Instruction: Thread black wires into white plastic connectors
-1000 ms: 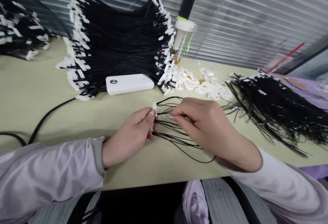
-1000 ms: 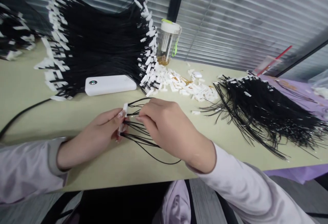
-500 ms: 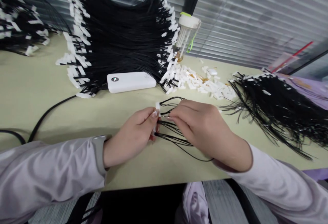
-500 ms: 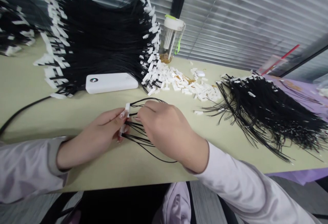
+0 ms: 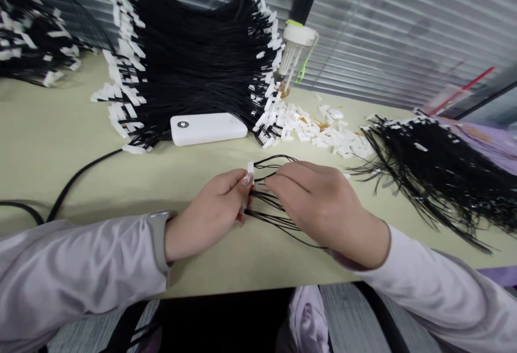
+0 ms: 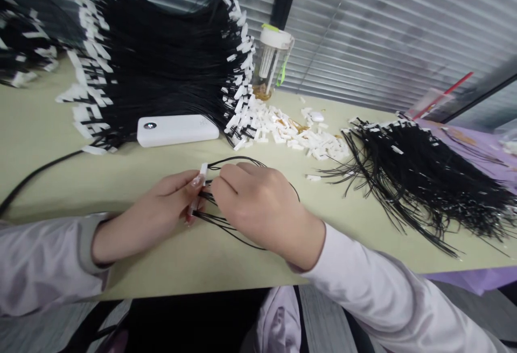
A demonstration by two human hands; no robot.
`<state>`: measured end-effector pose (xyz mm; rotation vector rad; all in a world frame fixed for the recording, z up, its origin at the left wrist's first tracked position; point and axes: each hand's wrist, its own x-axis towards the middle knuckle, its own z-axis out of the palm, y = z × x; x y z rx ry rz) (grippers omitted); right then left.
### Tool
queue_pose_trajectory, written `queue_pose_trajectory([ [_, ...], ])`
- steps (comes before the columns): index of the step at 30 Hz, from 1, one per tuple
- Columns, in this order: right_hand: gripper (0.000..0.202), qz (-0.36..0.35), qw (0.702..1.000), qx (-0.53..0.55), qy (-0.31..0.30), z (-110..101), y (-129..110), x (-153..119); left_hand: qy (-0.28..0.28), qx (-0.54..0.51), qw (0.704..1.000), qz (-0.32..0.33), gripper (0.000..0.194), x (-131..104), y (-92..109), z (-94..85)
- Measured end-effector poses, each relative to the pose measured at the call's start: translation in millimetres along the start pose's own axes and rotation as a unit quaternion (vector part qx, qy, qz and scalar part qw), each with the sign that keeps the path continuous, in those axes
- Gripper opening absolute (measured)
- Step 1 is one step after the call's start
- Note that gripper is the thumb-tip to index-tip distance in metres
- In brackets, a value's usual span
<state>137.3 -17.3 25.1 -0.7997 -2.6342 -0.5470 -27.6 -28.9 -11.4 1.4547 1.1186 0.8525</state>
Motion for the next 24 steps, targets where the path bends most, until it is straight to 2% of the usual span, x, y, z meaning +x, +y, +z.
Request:
queue_pose_trajectory([
  [7, 0.020, 0.019, 0.999, -0.012, 0.022, 7, -2, -5, -0.002, -0.023, 1.000, -0.021, 0.031, 0, 1, 0.6],
  [10, 0.017, 0.020, 1.000, -0.014, 0.002, 11, -2, -7, 0.005, -0.025, 1.000, -0.015, 0.032, 0, -1, 0.3],
  [14, 0.014, -0.019, 0.999, -0.020, -0.025, 12, 1, -11, 0.001, -0.008, 1.000, -0.012, 0.032, -1, -2, 0.5],
  [19, 0.019, -0.050, 0.998, -0.029, 0.030, 11, 2, -10, 0.001, 0.017, 1.000, -0.002, 0.033, -1, 0, 1.6],
  [24, 0.022, -0.084, 0.994, -0.046, 0.047, 9, 1, -4, -0.001, 0.033, 0.999, -0.002, 0.031, -2, 4, 1.8],
])
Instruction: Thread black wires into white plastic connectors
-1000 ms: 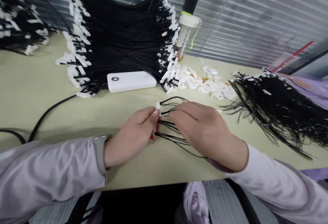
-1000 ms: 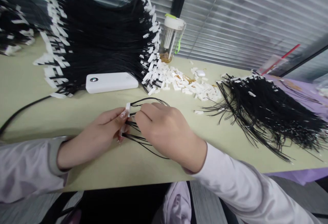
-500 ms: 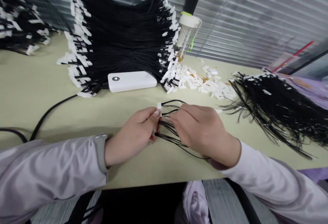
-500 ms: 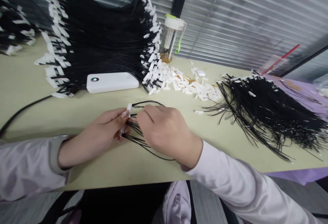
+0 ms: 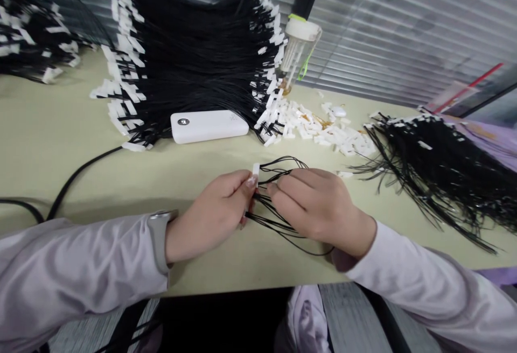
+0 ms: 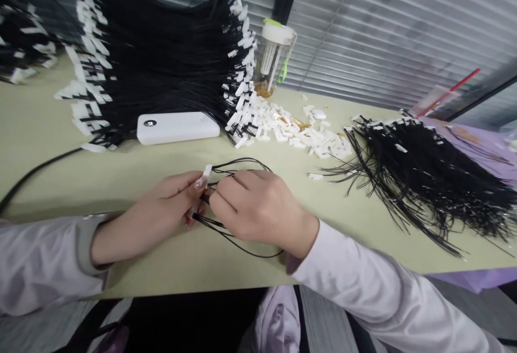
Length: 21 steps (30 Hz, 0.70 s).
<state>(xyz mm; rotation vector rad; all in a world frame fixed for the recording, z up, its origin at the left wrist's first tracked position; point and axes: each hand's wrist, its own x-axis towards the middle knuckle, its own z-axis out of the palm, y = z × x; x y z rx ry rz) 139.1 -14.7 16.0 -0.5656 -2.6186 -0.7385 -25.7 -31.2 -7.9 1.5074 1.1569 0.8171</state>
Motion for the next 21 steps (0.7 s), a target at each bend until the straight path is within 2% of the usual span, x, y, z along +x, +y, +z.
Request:
queue_pose_trajectory([
  [5, 0.021, -0.003, 1.000, -0.011, 0.011, -3, 0, 3, -0.003, 0.026, 1.000, 0.009, 0.030, 0, 2, -0.4],
  [14, 0.015, -0.029, 0.999, -0.027, 0.010, -3, 1, 0, -0.015, -0.011, 1.000, -0.002, 0.029, 1, 1, -1.3],
  [19, 0.014, 0.027, 0.999, -0.021, 0.009, -5, 8, -7, 0.017, -0.091, 0.995, -0.026, 0.028, 6, -8, -3.0],
  [21, 0.014, 0.052, 0.998, -0.018, 0.010, -5, 10, -7, 0.012, -0.125, 0.992, -0.032, 0.028, 8, -10, -2.8],
])
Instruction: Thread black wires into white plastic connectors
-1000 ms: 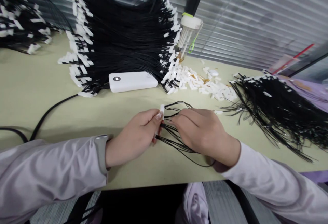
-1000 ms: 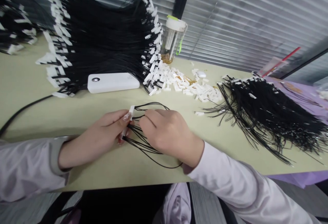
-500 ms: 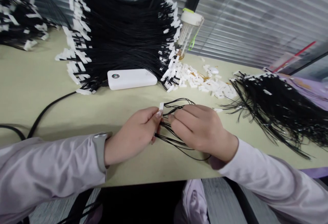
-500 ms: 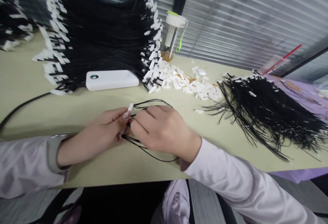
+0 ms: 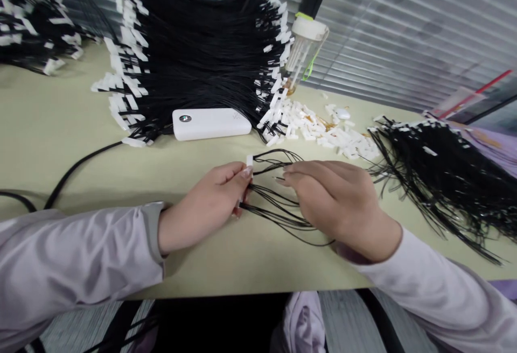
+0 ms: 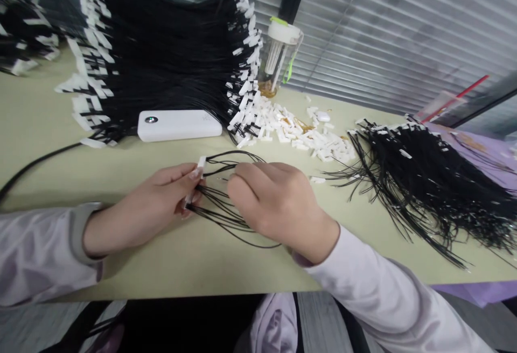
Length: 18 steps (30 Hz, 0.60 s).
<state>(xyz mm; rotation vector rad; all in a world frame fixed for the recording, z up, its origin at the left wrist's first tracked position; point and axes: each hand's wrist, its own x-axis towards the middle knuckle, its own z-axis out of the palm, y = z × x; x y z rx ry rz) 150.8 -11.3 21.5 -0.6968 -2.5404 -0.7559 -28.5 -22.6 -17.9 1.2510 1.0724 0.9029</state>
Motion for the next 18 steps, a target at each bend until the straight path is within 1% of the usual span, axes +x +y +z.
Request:
queue_pose_trajectory([
  [3, 0.015, -0.014, 1.000, 0.016, -0.015, 4, 2, 4, -0.028, -0.026, 0.999, -0.023, 0.027, 1, 0, 0.8],
  [5, 0.015, -0.024, 0.999, 0.032, -0.020, 9, 2, 6, -0.026, -0.027, 0.998, -0.041, 0.027, 0, 2, 1.2],
  [7, 0.014, -0.022, 0.999, 0.046, -0.016, 14, 2, 6, -0.017, -0.024, 0.998, -0.059, 0.028, 0, 5, 1.4],
  [11, 0.011, -0.004, 0.998, 0.066, 0.010, 18, 3, 1, -0.021, -0.024, 0.995, -0.091, 0.028, 2, 9, 2.2],
  [15, 0.014, -0.004, 0.995, 0.099, 0.016, 17, 4, -1, -0.020, -0.013, 0.995, -0.100, 0.029, 3, 9, 3.2],
  [18, 0.015, -0.003, 0.995, 0.101, 0.020, 17, 4, -1, -0.022, 0.010, 0.995, -0.099, 0.028, 2, 8, 3.2],
])
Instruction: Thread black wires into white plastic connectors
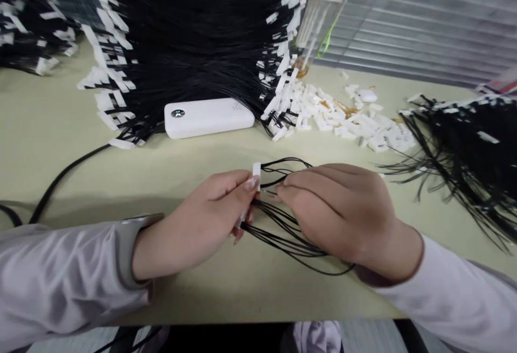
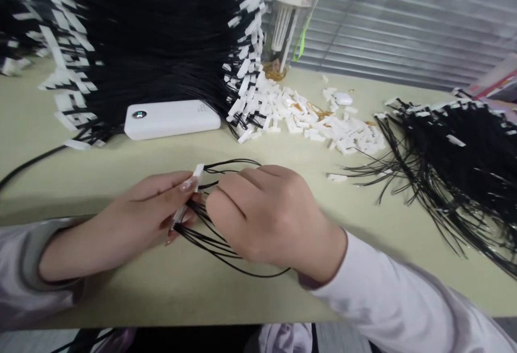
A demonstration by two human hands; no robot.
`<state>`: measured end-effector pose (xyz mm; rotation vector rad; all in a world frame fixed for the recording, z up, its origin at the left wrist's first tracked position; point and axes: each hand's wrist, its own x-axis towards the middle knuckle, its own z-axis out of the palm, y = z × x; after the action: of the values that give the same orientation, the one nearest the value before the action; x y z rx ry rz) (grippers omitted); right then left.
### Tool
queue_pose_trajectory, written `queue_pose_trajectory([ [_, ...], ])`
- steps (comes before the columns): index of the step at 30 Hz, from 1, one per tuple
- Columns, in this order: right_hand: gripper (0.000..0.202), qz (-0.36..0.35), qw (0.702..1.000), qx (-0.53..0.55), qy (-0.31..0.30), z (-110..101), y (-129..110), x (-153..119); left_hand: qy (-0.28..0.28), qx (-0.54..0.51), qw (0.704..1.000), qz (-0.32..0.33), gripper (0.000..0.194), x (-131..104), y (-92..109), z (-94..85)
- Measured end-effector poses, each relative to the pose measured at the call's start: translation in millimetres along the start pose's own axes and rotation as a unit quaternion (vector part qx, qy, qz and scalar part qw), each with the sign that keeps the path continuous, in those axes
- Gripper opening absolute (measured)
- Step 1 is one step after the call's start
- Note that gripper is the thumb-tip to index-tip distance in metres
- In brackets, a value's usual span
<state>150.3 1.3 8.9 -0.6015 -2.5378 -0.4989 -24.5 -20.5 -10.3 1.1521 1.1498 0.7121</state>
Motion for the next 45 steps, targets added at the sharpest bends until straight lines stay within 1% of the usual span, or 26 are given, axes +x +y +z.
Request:
queue_pose_trajectory([
  [5, 0.021, -0.012, 1.000, 0.001, -0.011, 1, -1, 1, 0.005, 0.036, 0.999, 0.011, 0.028, -1, 1, 0.3],
  [10, 0.022, -0.029, 1.000, -0.002, 0.001, -1, -2, 1, 0.000, 0.059, 0.998, 0.014, 0.031, -1, 2, 0.9],
  [14, 0.021, -0.038, 0.999, -0.011, -0.002, 5, -4, -1, -0.008, 0.067, 0.998, 0.020, 0.032, -2, 2, 0.2],
  [17, 0.019, -0.034, 0.999, -0.021, -0.014, 10, -4, 2, -0.002, 0.063, 0.998, 0.025, 0.033, -1, -1, -0.5],
  [19, 0.018, 0.001, 0.999, -0.020, -0.034, 4, 0, 6, 0.006, 0.038, 0.999, 0.033, 0.031, 0, -3, -0.6],
  [20, 0.016, 0.034, 0.999, -0.016, -0.035, -3, 3, 8, 0.014, 0.020, 0.999, 0.040, 0.029, 1, -4, -0.6],
  [22, 0.014, 0.129, 0.991, -0.018, -0.027, -25, 11, 9, 0.040, -0.022, 0.998, 0.054, 0.024, 2, -6, -0.3],
  [23, 0.019, 0.185, 0.982, -0.024, -0.026, -38, 15, 8, 0.055, -0.048, 0.996, 0.060, 0.021, 2, -6, -0.1],
  [24, 0.027, 0.236, 0.969, -0.046, -0.052, -49, 17, 4, 0.070, -0.074, 0.993, 0.062, 0.019, 3, -6, 0.0],
  [25, 0.033, 0.257, 0.958, -0.052, -0.117, -58, 17, -1, 0.083, -0.097, 0.990, 0.063, 0.017, 3, -5, 0.0],
  [26, 0.036, 0.263, 0.938, -0.034, -0.222, -64, 16, -8, 0.093, -0.117, 0.987, 0.063, 0.015, 3, -5, 0.1],
  [27, 0.036, 0.267, 0.910, -0.015, -0.318, -66, 13, -16, 0.098, -0.131, 0.984, 0.063, 0.015, 4, -4, 0.1],
  [28, 0.032, 0.261, 0.891, 0.012, -0.372, -65, 9, -25, 0.102, -0.140, 0.983, 0.063, 0.015, 4, -3, 0.1],
  [29, 0.026, 0.261, 0.880, 0.027, -0.396, -62, 5, -34, 0.104, -0.144, 0.982, 0.063, 0.016, 4, -3, 0.1],
  [30, 0.023, 0.270, 0.877, 0.014, -0.398, -59, 1, -43, 0.104, -0.145, 0.982, 0.064, 0.016, 4, -2, 0.2],
  [32, 0.026, 0.307, 0.879, -0.067, -0.358, -55, -4, -55, 0.108, -0.145, 0.981, 0.065, 0.017, 3, -1, 0.6],
  [34, 0.027, 0.353, 0.882, -0.165, -0.264, -58, -4, -61, 0.116, -0.145, 0.980, 0.070, 0.017, 2, -2, 1.1],
  [35, 0.026, 0.376, 0.883, -0.179, -0.217, -62, -4, -62, 0.119, -0.146, 0.979, 0.073, 0.018, 1, -3, 1.5],
  [36, 0.025, 0.397, 0.884, -0.165, -0.182, -65, -5, -62, 0.122, -0.145, 0.979, 0.077, 0.019, 1, -3, 1.8],
  [37, 0.025, 0.411, 0.887, -0.125, -0.169, -67, -7, -61, 0.124, -0.144, 0.979, 0.079, 0.020, 0, -4, 2.2],
  [38, 0.026, 0.413, 0.890, -0.070, -0.178, -67, -11, -59, 0.123, -0.142, 0.979, 0.080, 0.020, 0, -5, 2.6],
  [39, 0.029, 0.401, 0.893, -0.019, -0.205, -65, -16, -57, 0.122, -0.138, 0.979, 0.082, 0.021, 0, -6, 2.9],
  [40, 0.033, 0.379, 0.895, 0.001, -0.234, -59, -21, -55, 0.120, -0.134, 0.980, 0.086, 0.022, -1, -6, 3.2],
  [41, 0.035, 0.351, 0.900, -0.020, -0.257, -52, -26, -53, 0.118, -0.129, 0.980, 0.090, 0.022, -1, -7, 3.3],
  [42, 0.034, 0.329, 0.904, -0.068, -0.265, -45, -31, -50, 0.114, -0.125, 0.981, 0.093, 0.022, -1, -7, 3.4],
  [45, 0.027, 0.287, 0.897, -0.212, -0.260, -26, -34, -42, 0.109, -0.121, 0.982, 0.098, 0.021, -3, -7, 2.9],
])
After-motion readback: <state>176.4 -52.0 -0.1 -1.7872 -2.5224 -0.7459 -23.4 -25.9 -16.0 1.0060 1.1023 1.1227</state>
